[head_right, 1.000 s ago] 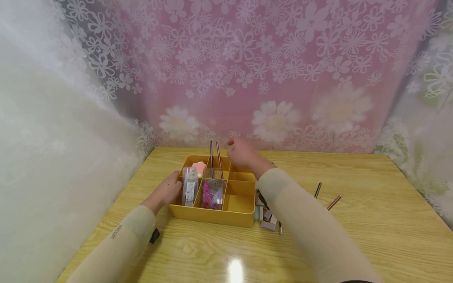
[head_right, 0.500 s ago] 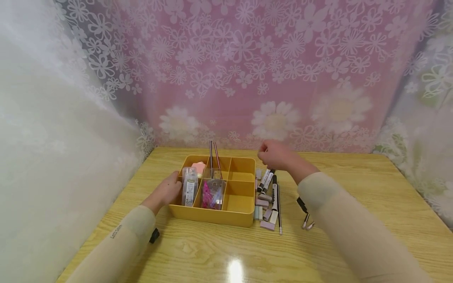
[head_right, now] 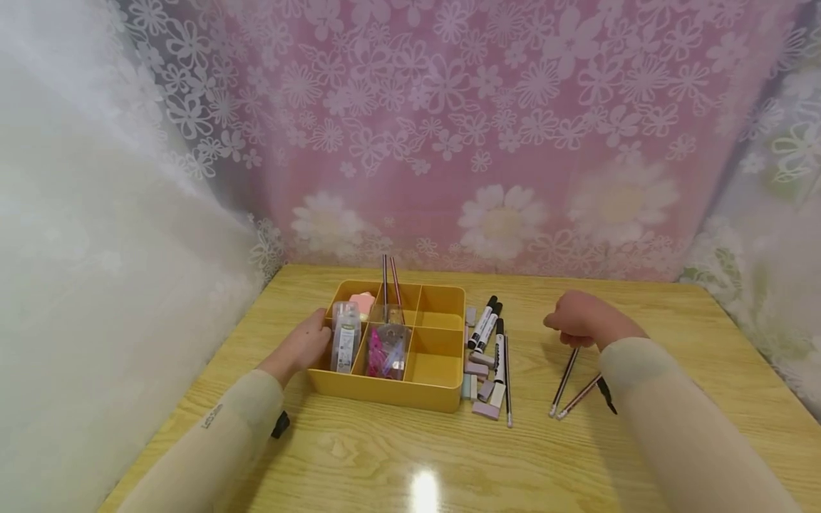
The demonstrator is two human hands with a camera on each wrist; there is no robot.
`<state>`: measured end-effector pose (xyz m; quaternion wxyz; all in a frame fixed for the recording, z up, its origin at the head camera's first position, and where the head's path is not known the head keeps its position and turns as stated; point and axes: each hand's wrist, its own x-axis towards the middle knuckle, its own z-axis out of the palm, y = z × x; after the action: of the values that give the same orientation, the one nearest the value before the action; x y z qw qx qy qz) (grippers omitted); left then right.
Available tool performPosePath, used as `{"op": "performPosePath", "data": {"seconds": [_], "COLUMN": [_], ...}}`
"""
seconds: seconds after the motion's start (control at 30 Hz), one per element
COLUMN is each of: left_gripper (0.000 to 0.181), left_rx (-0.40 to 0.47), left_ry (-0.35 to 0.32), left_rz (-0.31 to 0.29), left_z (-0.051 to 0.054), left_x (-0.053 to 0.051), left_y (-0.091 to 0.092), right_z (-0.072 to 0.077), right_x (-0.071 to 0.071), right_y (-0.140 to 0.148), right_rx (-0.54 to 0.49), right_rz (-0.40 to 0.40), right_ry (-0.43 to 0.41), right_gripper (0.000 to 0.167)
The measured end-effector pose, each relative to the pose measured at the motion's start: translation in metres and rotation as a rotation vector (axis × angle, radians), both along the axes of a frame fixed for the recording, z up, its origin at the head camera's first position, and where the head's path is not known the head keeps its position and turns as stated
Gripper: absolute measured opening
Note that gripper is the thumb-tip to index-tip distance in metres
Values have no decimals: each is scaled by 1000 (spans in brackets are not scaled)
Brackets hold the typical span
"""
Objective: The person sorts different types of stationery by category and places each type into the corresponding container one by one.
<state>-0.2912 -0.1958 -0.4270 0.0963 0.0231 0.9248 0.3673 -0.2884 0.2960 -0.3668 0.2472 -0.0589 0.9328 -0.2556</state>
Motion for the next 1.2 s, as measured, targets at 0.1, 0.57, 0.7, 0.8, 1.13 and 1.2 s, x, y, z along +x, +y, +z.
{"op": "performPosePath", "data": {"seconds": [0.1,0.57,0.7,0.8,1.13,1.2], "left_gripper": [53,56,56,56,49,53], "left_rx": [-4,-28,-31,-42,-12,-3], "left_ry": [6,-13,-35,-45,-33,-41], "left_rz": [-8,-23,-28,-44,-130,-134], "left_z": [1,0,4,8,11,11], "left_x": [0,-2,-2,-2,-6,-7], "left_y": [0,0,-1,-2,-13,-16], "right_z": [-9,-39,-45,-49,-47,-41], "right_x": [2,18,20,19,3,2], "right_y": [16,30,30,31,24,17], "right_rx": [44,28,4,-3,-9,-60], "right_rz": [-12,-121,-139,-145,-72,-86], "right_ry": [-18,-123,-99,-87,50,65], "right_gripper": [29,41,36,36,38,33]}}
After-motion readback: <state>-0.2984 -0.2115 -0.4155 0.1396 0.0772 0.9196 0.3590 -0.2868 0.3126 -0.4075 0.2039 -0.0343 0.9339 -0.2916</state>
